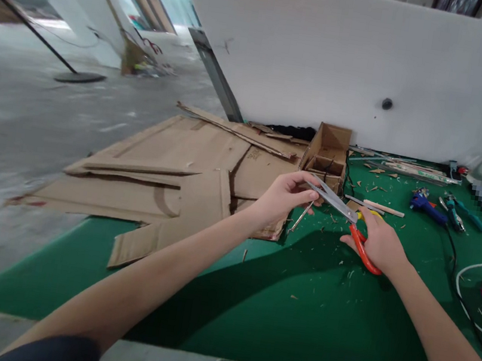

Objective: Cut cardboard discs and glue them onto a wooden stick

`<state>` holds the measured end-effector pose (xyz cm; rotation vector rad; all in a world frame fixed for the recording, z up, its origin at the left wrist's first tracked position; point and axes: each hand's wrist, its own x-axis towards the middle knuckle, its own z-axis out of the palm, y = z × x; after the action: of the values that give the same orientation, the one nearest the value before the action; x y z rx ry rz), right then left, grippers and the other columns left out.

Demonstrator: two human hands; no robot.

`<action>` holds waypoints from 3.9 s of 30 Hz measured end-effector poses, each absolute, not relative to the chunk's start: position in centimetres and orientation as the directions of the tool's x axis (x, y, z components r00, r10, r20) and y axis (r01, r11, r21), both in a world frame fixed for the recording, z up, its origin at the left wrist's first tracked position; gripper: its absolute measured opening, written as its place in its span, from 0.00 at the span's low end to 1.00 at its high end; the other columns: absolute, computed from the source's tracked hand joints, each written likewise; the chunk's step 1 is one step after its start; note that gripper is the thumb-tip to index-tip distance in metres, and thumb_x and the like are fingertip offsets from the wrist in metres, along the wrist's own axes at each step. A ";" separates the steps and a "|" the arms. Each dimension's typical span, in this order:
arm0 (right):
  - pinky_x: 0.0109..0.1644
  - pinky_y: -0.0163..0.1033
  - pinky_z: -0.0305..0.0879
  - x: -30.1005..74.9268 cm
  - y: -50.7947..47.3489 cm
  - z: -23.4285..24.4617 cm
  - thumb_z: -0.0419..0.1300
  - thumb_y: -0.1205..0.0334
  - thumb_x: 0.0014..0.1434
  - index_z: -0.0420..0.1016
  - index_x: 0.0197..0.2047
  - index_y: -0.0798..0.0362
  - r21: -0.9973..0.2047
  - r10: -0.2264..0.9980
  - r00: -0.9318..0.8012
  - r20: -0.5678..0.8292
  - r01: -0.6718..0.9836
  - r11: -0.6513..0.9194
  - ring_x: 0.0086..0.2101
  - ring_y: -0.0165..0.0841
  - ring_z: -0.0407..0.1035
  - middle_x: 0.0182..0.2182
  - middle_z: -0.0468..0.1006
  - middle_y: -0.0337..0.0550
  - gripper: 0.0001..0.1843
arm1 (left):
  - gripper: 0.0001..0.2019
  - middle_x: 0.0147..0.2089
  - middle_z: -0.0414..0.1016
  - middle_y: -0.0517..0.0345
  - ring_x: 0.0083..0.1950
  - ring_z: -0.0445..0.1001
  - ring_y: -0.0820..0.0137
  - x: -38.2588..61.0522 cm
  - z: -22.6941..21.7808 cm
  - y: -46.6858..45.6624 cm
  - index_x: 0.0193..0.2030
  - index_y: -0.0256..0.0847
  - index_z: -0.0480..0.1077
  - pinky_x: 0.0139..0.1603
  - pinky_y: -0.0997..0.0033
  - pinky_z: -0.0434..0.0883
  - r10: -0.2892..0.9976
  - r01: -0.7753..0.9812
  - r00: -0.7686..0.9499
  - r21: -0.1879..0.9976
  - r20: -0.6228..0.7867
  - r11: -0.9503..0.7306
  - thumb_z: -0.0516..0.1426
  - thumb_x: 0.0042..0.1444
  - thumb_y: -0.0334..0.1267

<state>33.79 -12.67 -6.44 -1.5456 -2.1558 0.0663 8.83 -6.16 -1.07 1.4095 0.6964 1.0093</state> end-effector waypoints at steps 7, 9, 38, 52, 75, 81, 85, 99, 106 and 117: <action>0.51 0.57 0.71 33.7 -12.6 -6.7 0.59 0.39 0.57 0.63 0.63 0.59 -0.302 0.894 -0.240 0.377 0.881 0.364 0.51 0.55 0.73 0.53 0.76 0.64 0.40 | 0.15 0.38 0.77 0.54 0.35 0.77 0.73 9.0 -1.5 -6.1 0.39 0.36 0.71 0.29 0.76 0.76 0.886 -0.144 0.429 0.981 0.178 -0.127 0.67 0.47 0.39; 0.50 0.55 0.72 33.7 -12.6 -6.7 0.58 0.39 0.58 0.64 0.63 0.59 -0.317 0.891 -0.247 0.380 0.871 0.376 0.49 0.53 0.75 0.51 0.77 0.63 0.38 | 0.15 0.37 0.77 0.54 0.35 0.77 0.73 9.0 -1.6 -6.0 0.39 0.36 0.71 0.29 0.76 0.76 0.889 -0.150 0.424 0.981 0.174 -0.121 0.67 0.47 0.39; 0.28 0.41 0.65 34.2 -12.5 -6.2 0.50 0.32 0.61 0.69 0.56 0.60 -0.164 0.869 -0.293 0.398 0.910 0.382 0.28 0.41 0.75 0.30 0.80 0.48 0.39 | 0.15 0.28 0.73 0.60 0.28 0.72 0.77 8.5 -0.6 -5.9 0.32 0.36 0.67 0.27 0.76 0.70 0.871 -0.059 0.467 0.989 0.150 -0.138 0.68 0.46 0.39; 0.29 0.36 0.55 35.3 -11.8 -6.5 0.52 0.34 0.61 0.73 0.57 0.53 -0.060 0.908 -0.098 0.407 0.989 0.134 0.26 0.39 0.73 0.27 0.80 0.46 0.35 | 0.14 0.36 0.72 0.60 0.33 0.72 0.77 8.4 -0.9 -5.3 0.38 0.37 0.68 0.36 0.73 0.71 0.859 -0.061 0.429 0.958 0.280 -0.281 0.66 0.48 0.36; 0.43 0.48 0.68 39.2 -8.9 -6.2 0.49 0.41 0.63 0.58 0.66 0.53 -0.151 0.924 0.378 0.058 0.918 -0.366 0.46 0.52 0.74 0.49 0.78 0.60 0.35 | 0.23 0.51 0.70 0.51 0.52 0.74 0.68 8.1 -1.5 -5.8 0.59 0.43 0.62 0.52 0.65 0.75 0.514 0.220 0.387 0.464 0.766 -0.858 0.61 0.58 0.34; 0.43 0.45 0.67 40.3 -9.2 -6.7 0.49 0.53 0.63 0.53 0.67 0.64 -0.077 0.952 0.298 0.069 0.953 -0.292 0.46 0.51 0.75 0.48 0.77 0.65 0.34 | 0.15 0.49 0.69 0.51 0.50 0.72 0.66 7.7 -0.8 -5.8 0.49 0.43 0.69 0.53 0.60 0.71 0.503 0.399 0.408 0.347 0.762 -0.849 0.64 0.56 0.39; 0.41 0.45 0.66 39.7 -9.7 -6.0 0.49 0.55 0.64 0.58 0.63 0.66 0.050 0.953 0.271 0.136 0.959 -0.280 0.44 0.51 0.75 0.45 0.78 0.64 0.30 | 0.15 0.48 0.70 0.52 0.50 0.71 0.65 7.8 -0.9 -5.9 0.44 0.42 0.66 0.51 0.61 0.69 0.496 0.385 0.419 0.346 0.761 -0.856 0.65 0.54 0.39; 0.33 0.44 0.65 38.6 -10.3 -4.5 0.45 0.45 0.66 0.73 0.47 0.58 0.112 0.939 0.322 0.123 0.936 -0.335 0.34 0.48 0.76 0.31 0.79 0.58 0.26 | 0.18 0.46 0.67 0.53 0.47 0.70 0.66 8.0 -1.3 -6.5 0.43 0.41 0.66 0.46 0.66 0.70 0.548 0.417 0.474 0.372 0.690 -0.829 0.67 0.51 0.44; 0.32 0.43 0.64 38.8 -10.2 -5.2 0.48 0.55 0.64 0.70 0.49 0.59 0.136 0.946 0.283 0.159 0.943 -0.305 0.37 0.49 0.76 0.34 0.79 0.56 0.20 | 0.18 0.45 0.70 0.53 0.46 0.71 0.65 8.2 -0.9 -6.7 0.43 0.42 0.67 0.45 0.65 0.70 0.640 0.433 0.472 0.473 0.606 -0.768 0.66 0.52 0.47; 0.29 0.39 0.57 39.3 -10.0 -5.8 0.48 0.55 0.64 0.68 0.50 0.59 0.131 0.936 0.249 0.248 0.949 -0.287 0.34 0.45 0.75 0.32 0.78 0.53 0.19 | 0.20 0.39 0.73 0.57 0.37 0.76 0.73 9.7 -0.7 -7.0 0.50 0.37 0.67 0.37 0.69 0.76 0.911 -0.173 0.413 0.983 0.011 0.066 0.64 0.50 0.29</action>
<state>39.27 -10.04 -5.80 -2.4470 -1.8473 -0.4327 9.72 -7.02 -0.70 1.2273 0.7791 0.9558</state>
